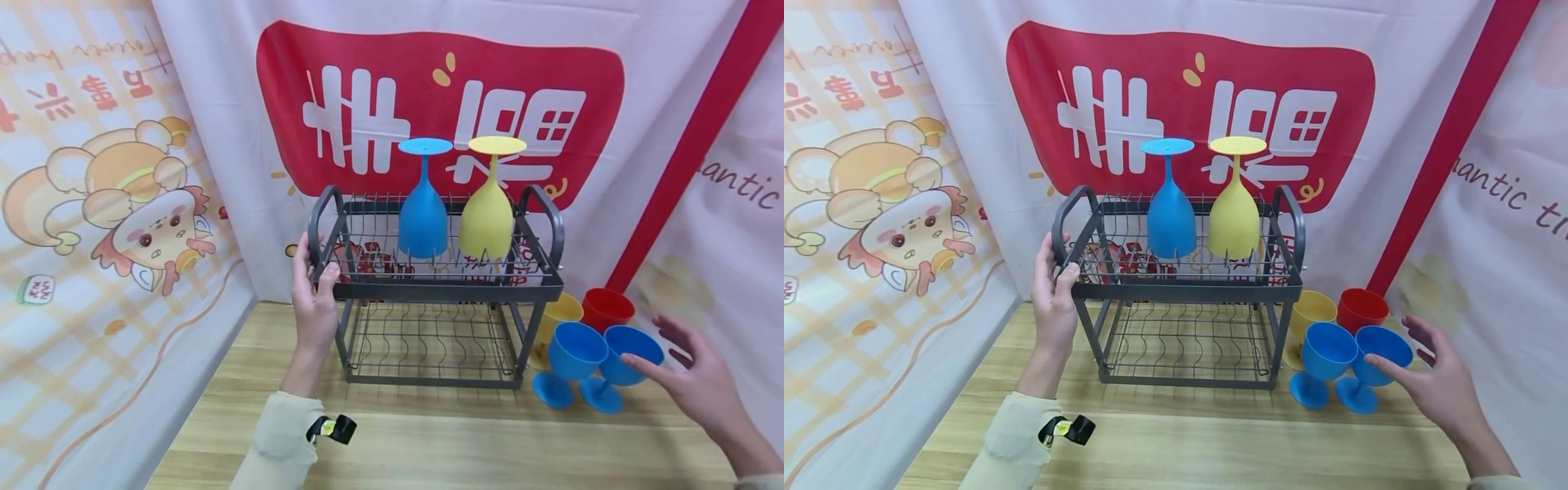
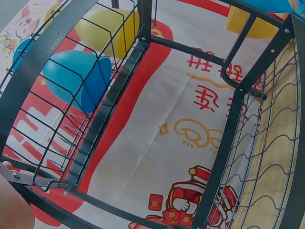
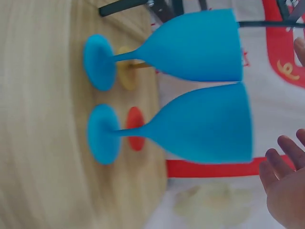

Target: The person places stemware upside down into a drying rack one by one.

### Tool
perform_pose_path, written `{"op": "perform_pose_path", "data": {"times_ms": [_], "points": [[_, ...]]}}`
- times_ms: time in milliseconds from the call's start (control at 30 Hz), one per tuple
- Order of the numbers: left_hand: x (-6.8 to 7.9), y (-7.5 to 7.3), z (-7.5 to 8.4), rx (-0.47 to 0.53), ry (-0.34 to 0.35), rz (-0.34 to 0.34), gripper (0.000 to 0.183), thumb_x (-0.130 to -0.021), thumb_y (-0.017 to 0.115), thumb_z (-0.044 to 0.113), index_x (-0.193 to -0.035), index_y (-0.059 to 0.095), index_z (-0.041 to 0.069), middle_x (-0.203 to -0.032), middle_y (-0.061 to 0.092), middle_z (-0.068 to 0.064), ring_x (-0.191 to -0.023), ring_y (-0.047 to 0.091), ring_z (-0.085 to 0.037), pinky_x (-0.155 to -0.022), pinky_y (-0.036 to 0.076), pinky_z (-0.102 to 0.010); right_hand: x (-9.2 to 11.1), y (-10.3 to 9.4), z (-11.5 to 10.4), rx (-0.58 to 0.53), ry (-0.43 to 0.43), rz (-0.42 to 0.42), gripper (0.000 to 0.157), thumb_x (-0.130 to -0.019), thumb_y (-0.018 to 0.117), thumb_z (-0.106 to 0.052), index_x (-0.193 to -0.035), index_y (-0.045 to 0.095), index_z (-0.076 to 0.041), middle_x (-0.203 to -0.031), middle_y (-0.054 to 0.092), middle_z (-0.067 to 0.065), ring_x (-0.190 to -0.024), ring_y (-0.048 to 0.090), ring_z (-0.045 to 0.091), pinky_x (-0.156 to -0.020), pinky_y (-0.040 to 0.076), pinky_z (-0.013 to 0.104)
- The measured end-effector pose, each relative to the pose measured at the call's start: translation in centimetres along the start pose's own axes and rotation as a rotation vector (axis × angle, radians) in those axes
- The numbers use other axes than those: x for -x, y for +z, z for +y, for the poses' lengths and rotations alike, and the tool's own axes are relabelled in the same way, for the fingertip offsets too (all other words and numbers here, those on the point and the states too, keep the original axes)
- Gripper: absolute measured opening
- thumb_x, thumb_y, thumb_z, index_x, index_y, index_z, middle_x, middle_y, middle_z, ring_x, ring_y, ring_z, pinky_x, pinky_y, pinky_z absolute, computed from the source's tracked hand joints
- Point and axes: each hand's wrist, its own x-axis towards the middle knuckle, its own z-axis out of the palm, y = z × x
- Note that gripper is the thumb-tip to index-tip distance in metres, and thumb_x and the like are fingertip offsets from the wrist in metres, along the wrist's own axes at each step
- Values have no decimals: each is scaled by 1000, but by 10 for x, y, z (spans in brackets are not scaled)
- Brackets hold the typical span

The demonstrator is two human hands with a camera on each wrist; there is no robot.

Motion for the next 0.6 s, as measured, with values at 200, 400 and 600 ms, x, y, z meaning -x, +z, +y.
{"op": "perform_pose_path", "data": {"times_ms": [200, 400, 600], "points": [[0, -1, 1, 2, 11, -7, 63, -106, 53, 16, -165, 34, 25, -162, 50, 9, -149, 47, -23, -124, 40, -58, 4, 9, 22, -85, 67, -20, 106, -98, 75, -43, -172, 1, -26, -175, 17, 27, -151, 25, 59, -128, 31, 35], [1, -1, 1, -2, 11, -4, 62, -106, 53, 16, -165, 35, 24, -162, 50, 7, -148, 48, -21, -123, 41, -58, 2, 15, 33, -127, 155, -25, 115, -97, 75, -46, -170, -11, -29, -178, 7, 24, -153, 24, 61, -103, 49, 17], [2, 0, 1, -13, 1, 2, 62, -106, 53, 17, -165, 36, 26, -160, 51, 10, -147, 48, -21, -122, 41, -59, -5, 21, 47, -218, 276, -53, 119, -96, 74, -51, -170, -13, -21, -178, 0, 24, -155, 22, 60, -72, 58, 11]]}}
